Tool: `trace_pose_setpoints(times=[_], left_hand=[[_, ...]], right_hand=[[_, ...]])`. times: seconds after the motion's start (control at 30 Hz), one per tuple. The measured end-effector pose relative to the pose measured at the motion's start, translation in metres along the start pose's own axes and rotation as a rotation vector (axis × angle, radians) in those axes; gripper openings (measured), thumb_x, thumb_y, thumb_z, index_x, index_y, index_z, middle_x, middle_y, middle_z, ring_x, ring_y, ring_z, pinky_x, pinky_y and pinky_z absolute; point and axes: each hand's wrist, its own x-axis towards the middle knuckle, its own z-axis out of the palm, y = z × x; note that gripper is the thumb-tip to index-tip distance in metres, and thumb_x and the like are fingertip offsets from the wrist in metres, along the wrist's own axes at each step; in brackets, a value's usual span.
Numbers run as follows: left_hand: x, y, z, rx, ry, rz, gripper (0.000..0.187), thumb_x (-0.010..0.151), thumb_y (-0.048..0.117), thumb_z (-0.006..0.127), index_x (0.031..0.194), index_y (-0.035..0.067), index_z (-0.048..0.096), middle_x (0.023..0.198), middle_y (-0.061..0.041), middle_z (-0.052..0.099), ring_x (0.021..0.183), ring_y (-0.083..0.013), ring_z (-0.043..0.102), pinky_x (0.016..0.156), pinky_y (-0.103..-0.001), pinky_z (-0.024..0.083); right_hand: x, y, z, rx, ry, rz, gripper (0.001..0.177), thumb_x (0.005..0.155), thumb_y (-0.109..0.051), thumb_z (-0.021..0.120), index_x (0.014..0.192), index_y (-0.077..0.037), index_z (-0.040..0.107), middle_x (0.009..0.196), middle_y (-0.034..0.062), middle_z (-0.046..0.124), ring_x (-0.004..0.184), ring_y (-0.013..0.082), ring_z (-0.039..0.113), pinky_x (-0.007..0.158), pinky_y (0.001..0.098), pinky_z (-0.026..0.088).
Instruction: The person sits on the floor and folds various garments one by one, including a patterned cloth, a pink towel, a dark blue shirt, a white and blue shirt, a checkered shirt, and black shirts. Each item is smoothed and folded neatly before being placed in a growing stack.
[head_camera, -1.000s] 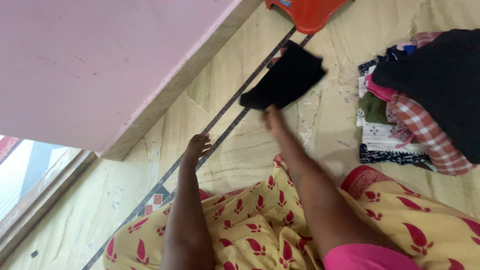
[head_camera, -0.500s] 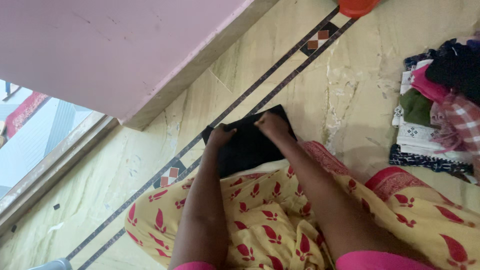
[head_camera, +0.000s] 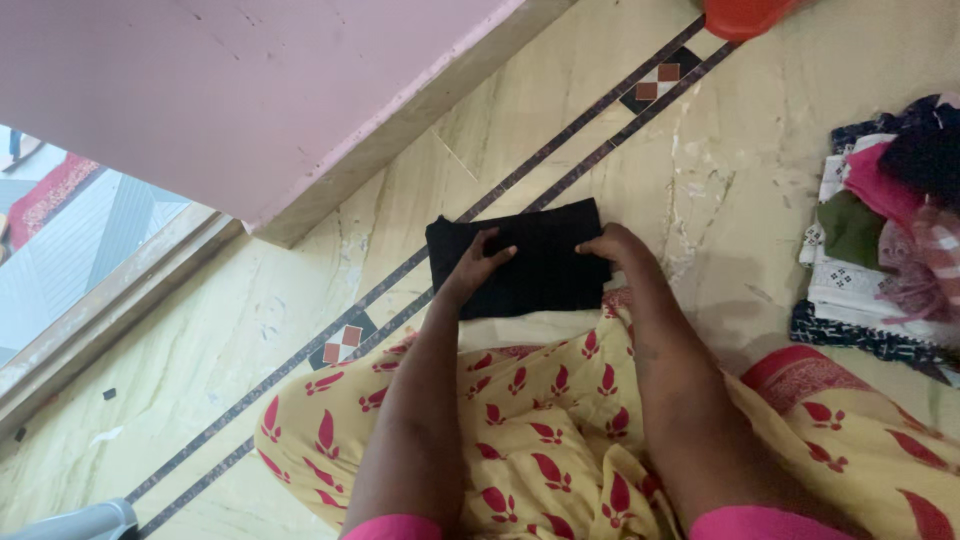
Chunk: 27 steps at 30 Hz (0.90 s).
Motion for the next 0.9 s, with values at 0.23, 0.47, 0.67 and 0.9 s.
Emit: trace_pose_setpoints(times=[0.23,0.47,0.67,0.9], left_hand=[[0.009,0.03,0.037,0.119,-0.133,-0.014,0.081,0.08,0.052,0.078,0.149,0.017,0.053,0.127,-0.02,0.068,0.119,-0.0314,0.066,0.101,-0.041,0.053],[0.022,0.015,0.071,0.159,-0.337,0.218,0.1,0.071,0.052,0.088,0.149,0.005,0.047,0.147,-0.022,0.054,0.135,-0.0327,0.054,0.109,-0.041,0.047],[0.01,0.045,0.067,0.209,-0.349,0.219,0.132,0.063,0.051,0.095,0.157,-0.005,0.02,0.151,-0.026,0.046,0.142,-0.0344,0.047,0.116,-0.042,0.041],[0.0,0.102,0.073,-0.139,-0.186,0.242,0.135,0.07,0.047,0.091,0.155,-0.006,0.001,0.142,-0.026,0.056,0.133,-0.0314,0.055,0.108,-0.042,0.045]], right_hand=[[-0.021,-0.015,-0.05,-0.147,0.166,0.051,0.058,0.078,-0.046,0.086,0.101,0.007,0.076,0.088,0.0221,0.081,0.065,0.0246,0.072,0.066,0.0383,0.057],[-0.054,-0.04,-0.029,-0.343,0.172,0.129,0.071,0.065,-0.049,0.096,0.111,0.0,0.073,0.107,0.0219,0.074,0.1,0.0341,0.072,0.086,0.0443,0.056],[-0.047,-0.067,-0.04,-0.327,0.095,0.093,0.063,0.066,-0.042,0.094,0.108,0.002,0.076,0.107,0.0223,0.077,0.101,0.0347,0.074,0.087,0.0431,0.057],[-0.043,-0.11,-0.026,0.045,-0.062,-0.165,0.044,0.079,-0.033,0.078,0.105,0.002,0.072,0.09,0.0221,0.076,0.074,0.0299,0.072,0.062,0.0434,0.057]])
